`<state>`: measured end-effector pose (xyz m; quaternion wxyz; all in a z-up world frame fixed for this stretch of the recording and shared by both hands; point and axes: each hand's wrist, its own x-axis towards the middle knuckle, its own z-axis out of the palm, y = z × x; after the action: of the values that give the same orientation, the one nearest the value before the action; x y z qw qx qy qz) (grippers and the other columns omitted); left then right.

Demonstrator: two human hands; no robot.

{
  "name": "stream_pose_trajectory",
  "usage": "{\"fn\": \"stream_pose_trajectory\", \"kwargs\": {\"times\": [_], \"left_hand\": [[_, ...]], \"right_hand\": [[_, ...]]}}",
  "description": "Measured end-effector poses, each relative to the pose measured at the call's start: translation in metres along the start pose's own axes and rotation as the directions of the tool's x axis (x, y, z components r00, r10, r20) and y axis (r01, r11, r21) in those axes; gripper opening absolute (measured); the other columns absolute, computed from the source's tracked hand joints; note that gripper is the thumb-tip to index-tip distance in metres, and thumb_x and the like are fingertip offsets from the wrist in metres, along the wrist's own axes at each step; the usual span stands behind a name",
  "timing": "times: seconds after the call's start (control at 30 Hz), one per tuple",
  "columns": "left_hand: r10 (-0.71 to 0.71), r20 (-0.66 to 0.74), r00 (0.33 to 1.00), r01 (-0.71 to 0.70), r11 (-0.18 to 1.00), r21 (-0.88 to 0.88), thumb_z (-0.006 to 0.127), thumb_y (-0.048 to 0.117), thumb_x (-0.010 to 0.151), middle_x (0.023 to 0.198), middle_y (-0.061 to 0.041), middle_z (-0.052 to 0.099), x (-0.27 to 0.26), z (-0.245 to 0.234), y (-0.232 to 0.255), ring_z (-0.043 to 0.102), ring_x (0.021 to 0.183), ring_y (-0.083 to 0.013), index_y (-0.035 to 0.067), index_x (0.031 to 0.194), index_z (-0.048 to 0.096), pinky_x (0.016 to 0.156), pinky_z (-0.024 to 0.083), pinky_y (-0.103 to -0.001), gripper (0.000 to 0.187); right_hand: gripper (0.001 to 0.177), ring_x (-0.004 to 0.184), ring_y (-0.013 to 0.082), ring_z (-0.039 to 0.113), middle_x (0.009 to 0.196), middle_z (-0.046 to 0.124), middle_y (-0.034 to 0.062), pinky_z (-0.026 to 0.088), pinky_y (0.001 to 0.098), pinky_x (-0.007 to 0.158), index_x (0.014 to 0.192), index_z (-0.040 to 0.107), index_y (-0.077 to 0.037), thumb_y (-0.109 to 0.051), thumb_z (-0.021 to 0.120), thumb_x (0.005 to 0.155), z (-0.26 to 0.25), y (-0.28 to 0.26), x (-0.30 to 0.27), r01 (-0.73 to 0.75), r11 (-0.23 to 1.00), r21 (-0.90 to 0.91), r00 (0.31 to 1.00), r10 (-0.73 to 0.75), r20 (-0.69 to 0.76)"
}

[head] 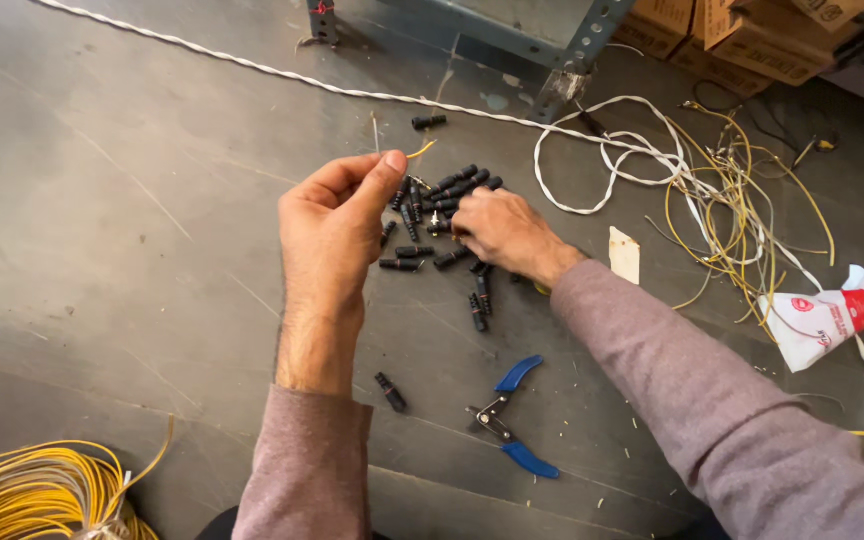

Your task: The person strips the insulation from a yellow wire, twists the exposed strands, and then solders a small black connector onto the wire end using a soldering iron and solder wire.

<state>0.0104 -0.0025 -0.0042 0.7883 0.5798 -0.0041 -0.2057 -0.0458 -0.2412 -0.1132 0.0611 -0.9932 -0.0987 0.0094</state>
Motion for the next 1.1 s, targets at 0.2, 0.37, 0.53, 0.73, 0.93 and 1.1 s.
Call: {"fn": "stream_pose_trajectory", "kwargs": {"times": [0.2,0.37,0.53,0.73,0.93,1.1], "left_hand": [[0.01,0.042,0.999,-0.008,0.999,-0.039,0.079,0.023,0.09,0.07,0.007,0.059,-0.005,0.005,0.004,0.041,0.051,0.0,0.003,0.098,0.077,0.044,0.028,-0.02,0.022],[-0.018,0.225,0.974,0.028,0.999,-0.042,0.075,0.022,0.092,0.068,-0.001,0.063,-0.034,0.039,-0.009,0.052,0.051,-0.0048,0.001,0.098,0.074,0.042,0.038,-0.021,0.022],[-0.07,0.379,0.923,0.112,0.99,-0.089,0.071,0.019,0.094,0.08,-0.006,0.074,-0.085,0.084,-0.041,0.066,0.064,-0.0081,-0.001,0.103,0.072,0.047,0.05,-0.023,0.023],[-0.017,0.308,0.951,0.044,0.996,-0.079,0.071,0.015,0.096,0.086,-0.008,0.075,-0.122,0.103,-0.06,0.07,0.075,-0.0095,-0.002,0.104,0.073,0.055,0.056,-0.023,0.019],[0.013,0.32,0.947,-0.003,1.0,-0.03,0.072,0.01,0.096,0.096,-0.009,0.076,-0.14,0.109,-0.068,0.075,0.084,-0.0126,-0.004,0.104,0.072,0.06,0.058,-0.024,0.016],[0.022,0.357,0.934,-0.002,0.998,-0.056,0.07,0.009,0.097,0.096,-0.01,0.076,-0.144,0.106,-0.071,0.076,0.087,-0.0143,-0.005,0.109,0.071,0.066,0.059,-0.025,0.018]], "right_hand": [[0.019,0.099,0.0189,0.068,0.103,0.072,0.0061,0.054,0.0316,0.088,0.104,0.074,-0.004,-0.014,0.078,0.089,-0.043,-0.034,-0.061,-0.138,0.664,0.735,0.905,0.385,-0.178],[0.023,0.09,0.0185,0.072,0.099,0.074,0.0082,0.059,0.0322,0.084,0.114,0.072,0.007,-0.006,0.067,0.095,-0.078,-0.087,-0.147,-0.134,0.089,0.987,0.796,0.603,0.054],[0.023,0.087,0.0214,0.072,0.095,0.072,0.0124,0.059,0.0345,0.083,0.117,0.07,0.008,-0.002,0.068,0.096,-0.084,-0.115,-0.191,0.043,-0.05,0.998,0.679,0.734,0.008],[0.021,0.086,0.0246,0.072,0.097,0.073,0.0154,0.061,0.0394,0.08,0.115,0.068,0.008,-0.005,0.069,0.098,-0.084,-0.12,-0.219,0.184,-0.097,0.978,0.624,0.78,-0.04],[0.021,0.078,0.0267,0.074,0.089,0.074,0.0183,0.063,0.0414,0.074,0.114,0.067,0.007,-0.008,0.068,0.099,-0.082,-0.116,-0.231,0.198,-0.117,0.973,0.628,0.778,-0.034],[0.02,0.08,0.0272,0.075,0.091,0.074,0.0187,0.063,0.0411,0.073,0.115,0.065,0.006,-0.008,0.068,0.101,-0.083,-0.117,-0.231,0.238,-0.093,0.967,0.607,0.791,-0.073]]}}
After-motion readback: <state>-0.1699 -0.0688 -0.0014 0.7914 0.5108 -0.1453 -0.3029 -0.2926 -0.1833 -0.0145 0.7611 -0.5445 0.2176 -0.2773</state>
